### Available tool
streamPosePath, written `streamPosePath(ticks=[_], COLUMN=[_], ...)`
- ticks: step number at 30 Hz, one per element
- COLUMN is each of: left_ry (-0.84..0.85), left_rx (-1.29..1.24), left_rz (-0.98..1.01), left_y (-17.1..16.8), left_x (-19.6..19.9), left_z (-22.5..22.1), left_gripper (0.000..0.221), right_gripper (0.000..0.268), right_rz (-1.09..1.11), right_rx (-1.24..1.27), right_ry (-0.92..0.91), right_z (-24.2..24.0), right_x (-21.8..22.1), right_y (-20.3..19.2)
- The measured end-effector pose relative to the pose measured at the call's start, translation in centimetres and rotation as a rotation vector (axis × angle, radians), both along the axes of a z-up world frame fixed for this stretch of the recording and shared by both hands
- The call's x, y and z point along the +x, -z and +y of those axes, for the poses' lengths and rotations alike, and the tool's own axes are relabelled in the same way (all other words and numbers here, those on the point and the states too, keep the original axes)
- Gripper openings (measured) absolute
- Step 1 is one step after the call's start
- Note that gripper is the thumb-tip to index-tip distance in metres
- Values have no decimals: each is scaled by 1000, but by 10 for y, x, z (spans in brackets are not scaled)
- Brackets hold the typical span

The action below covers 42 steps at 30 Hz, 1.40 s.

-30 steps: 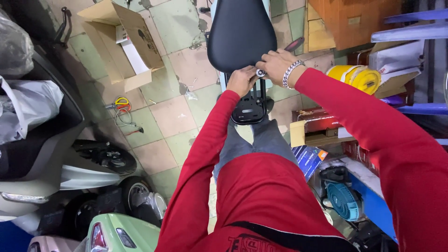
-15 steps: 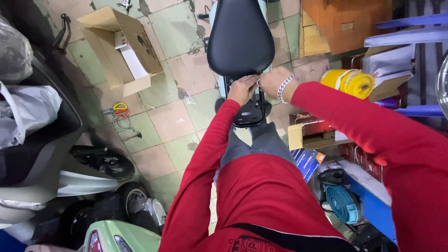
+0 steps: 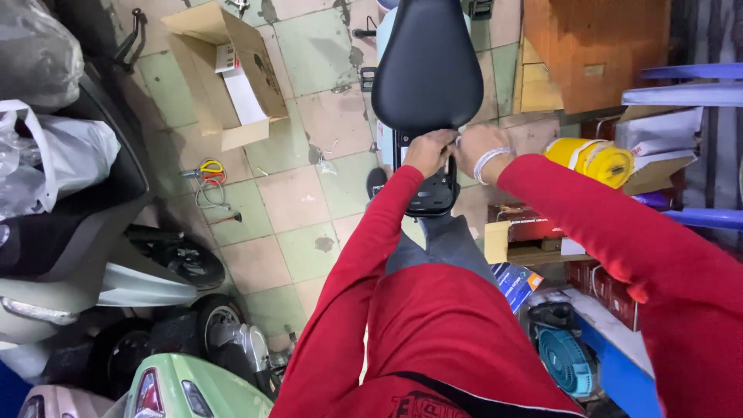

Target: Installing a rear metal bracket onto a scooter using bolts and a socket wrench

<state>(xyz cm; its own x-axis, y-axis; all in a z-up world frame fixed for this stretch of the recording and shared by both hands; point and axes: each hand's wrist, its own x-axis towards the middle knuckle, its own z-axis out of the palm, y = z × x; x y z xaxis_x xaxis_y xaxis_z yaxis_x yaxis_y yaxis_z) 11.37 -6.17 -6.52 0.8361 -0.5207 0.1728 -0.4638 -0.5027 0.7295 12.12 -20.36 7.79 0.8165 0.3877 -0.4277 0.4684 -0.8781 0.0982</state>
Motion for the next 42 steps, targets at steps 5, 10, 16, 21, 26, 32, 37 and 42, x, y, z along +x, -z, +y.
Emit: streamPosePath(ticks=[5,10,16,21,26,32,37,42], left_ry=[1,7,-2,-17,22,-44,-38,-13], left_rx=[62,73,40,134,197,-99,-83,-39], left_rz=[-18,-56,58,15,80,144,175,61], left_y=[3,18,-24,-11,16,13,15,16], left_x=[-3,-1,1,-4,-7,-36,-11,-6], left_z=[1,-9,1,-4,-5,-7,-7,-2], left_gripper=[21,17,23,8,6,38,40,26], right_gripper=[26,15,23,15,13,38,36,40], right_rz=[-72,-381,207,-109,-279,466,559,391], right_rx=[43,195,-56,7,326,172,534,33], right_ry=[-8,-471,378,-299,-717,499,1335,664], right_z=[-7,-23,10,7,4,-9,5,9], right_x=[-20,0,8,16,37,-10,-6,22], right_y=[39,33,13,-2,-25,61,62,8])
